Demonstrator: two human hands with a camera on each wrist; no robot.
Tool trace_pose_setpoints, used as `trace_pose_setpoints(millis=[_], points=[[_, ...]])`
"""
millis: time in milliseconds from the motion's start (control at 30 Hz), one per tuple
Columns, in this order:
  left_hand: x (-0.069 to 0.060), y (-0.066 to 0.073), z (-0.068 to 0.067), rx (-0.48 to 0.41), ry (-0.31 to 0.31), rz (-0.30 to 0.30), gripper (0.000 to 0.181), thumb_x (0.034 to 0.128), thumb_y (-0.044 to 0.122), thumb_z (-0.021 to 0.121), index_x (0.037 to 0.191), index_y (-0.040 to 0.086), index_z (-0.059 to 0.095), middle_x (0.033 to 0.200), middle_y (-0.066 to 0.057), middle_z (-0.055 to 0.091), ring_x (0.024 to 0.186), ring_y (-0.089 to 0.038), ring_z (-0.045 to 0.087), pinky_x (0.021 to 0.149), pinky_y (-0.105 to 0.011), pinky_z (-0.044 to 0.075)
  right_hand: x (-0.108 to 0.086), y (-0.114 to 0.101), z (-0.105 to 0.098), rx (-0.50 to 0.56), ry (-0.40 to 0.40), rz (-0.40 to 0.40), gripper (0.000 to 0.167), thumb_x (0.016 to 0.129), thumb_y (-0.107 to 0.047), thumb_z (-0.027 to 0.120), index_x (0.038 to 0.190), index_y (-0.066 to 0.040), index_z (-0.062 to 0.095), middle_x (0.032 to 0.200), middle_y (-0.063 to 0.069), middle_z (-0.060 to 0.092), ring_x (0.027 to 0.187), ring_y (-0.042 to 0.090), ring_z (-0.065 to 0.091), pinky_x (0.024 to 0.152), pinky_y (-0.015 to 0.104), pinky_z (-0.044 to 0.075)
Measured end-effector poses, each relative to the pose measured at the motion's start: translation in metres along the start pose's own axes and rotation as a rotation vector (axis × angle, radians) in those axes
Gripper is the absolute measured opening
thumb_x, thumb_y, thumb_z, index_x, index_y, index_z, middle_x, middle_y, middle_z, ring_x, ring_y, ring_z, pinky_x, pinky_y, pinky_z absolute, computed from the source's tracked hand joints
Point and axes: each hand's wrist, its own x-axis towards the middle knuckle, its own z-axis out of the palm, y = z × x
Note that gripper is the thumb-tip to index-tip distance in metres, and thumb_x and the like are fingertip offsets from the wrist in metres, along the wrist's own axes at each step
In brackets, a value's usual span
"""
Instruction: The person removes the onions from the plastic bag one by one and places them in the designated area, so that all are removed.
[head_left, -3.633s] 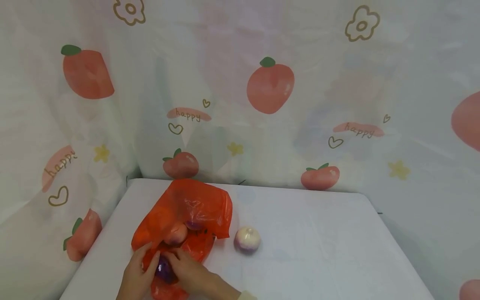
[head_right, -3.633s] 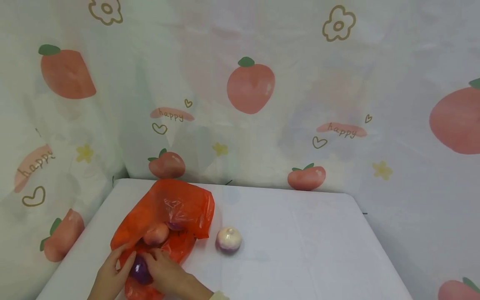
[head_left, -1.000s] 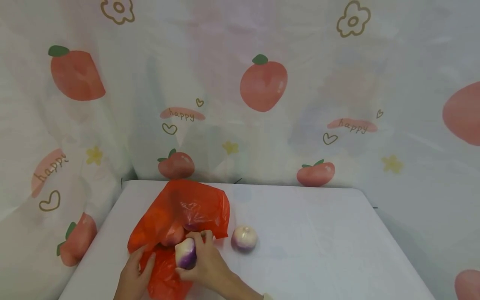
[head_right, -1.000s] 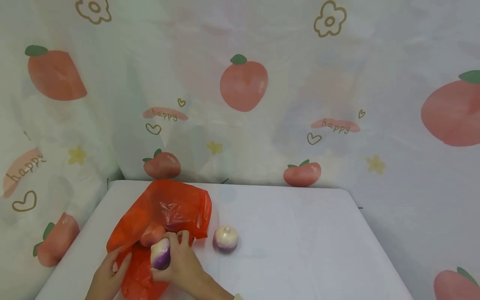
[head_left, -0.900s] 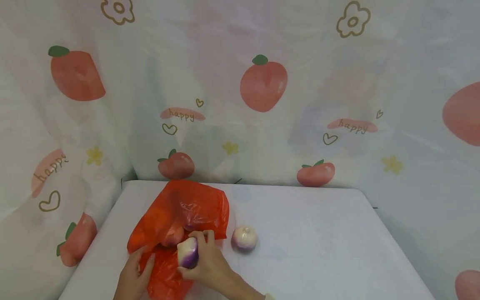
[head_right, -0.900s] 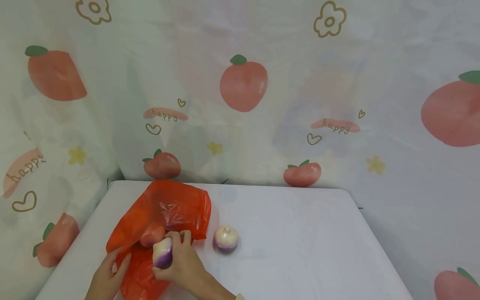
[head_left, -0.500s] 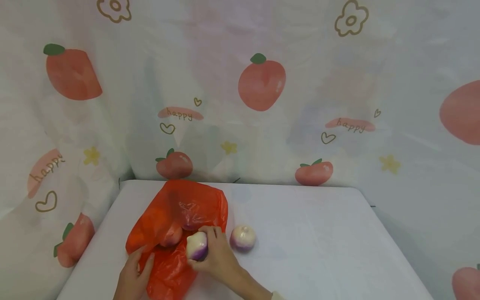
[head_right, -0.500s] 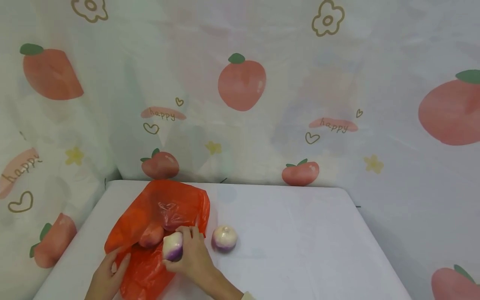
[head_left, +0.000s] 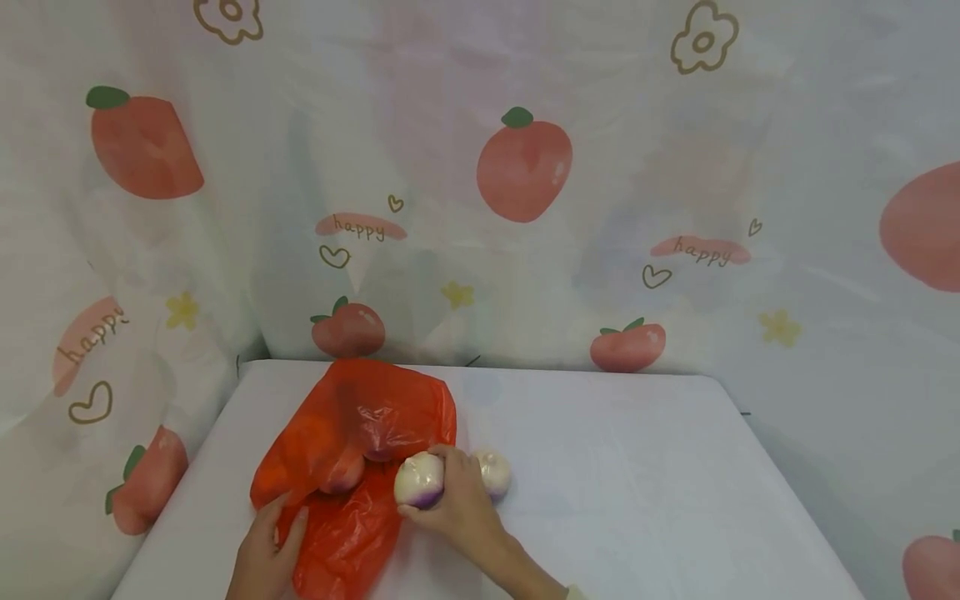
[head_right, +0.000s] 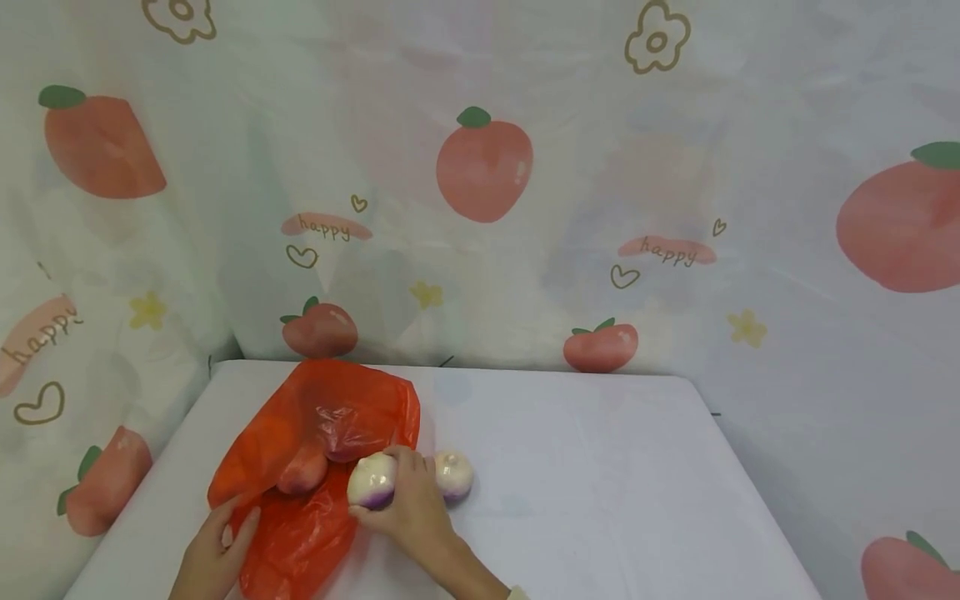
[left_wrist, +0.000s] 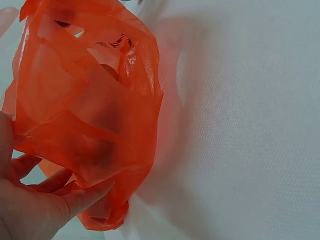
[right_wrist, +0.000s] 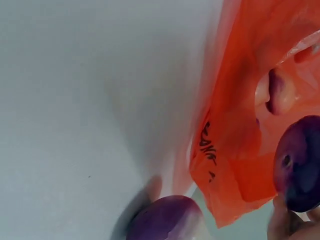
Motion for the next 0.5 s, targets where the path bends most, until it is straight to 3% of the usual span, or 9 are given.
trace_pose_setpoints(millis=[200, 500], points=[[0.001, -0.002, 0.001, -0.004, -0.020, -0.044, 0.062, 0.0965, 0.044, 0.048, 0.137, -0.001, 0.036, 0.133, -0.023, 0.042, 0.112, -0.037, 0.047, 0.091, -0.059, 0.037, -0.002, 0.009, -0.002, -0.007, 0.081, 0.012, 0.070, 0.065, -0.036, 0.085, 0.119, -0.012, 0.048, 0.112, -0.001, 0.052, 0.101, 0.019, 0.037, 0.076, 0.036, 0.040], [0.001, -0.002, 0.002, -0.005, -0.013, -0.027, 0.063, 0.0961, 0.045, 0.047, 0.138, -0.001, 0.036, 0.134, -0.023, 0.042, 0.113, -0.037, 0.046, 0.091, -0.059, 0.036, -0.003, 0.023, -0.013, 0.017, 0.102, 0.030, 0.072, 0.067, -0.036, 0.084, 0.121, -0.010, 0.045, 0.112, 0.001, 0.053, 0.096, 0.016, 0.039, 0.073, 0.032, 0.046]])
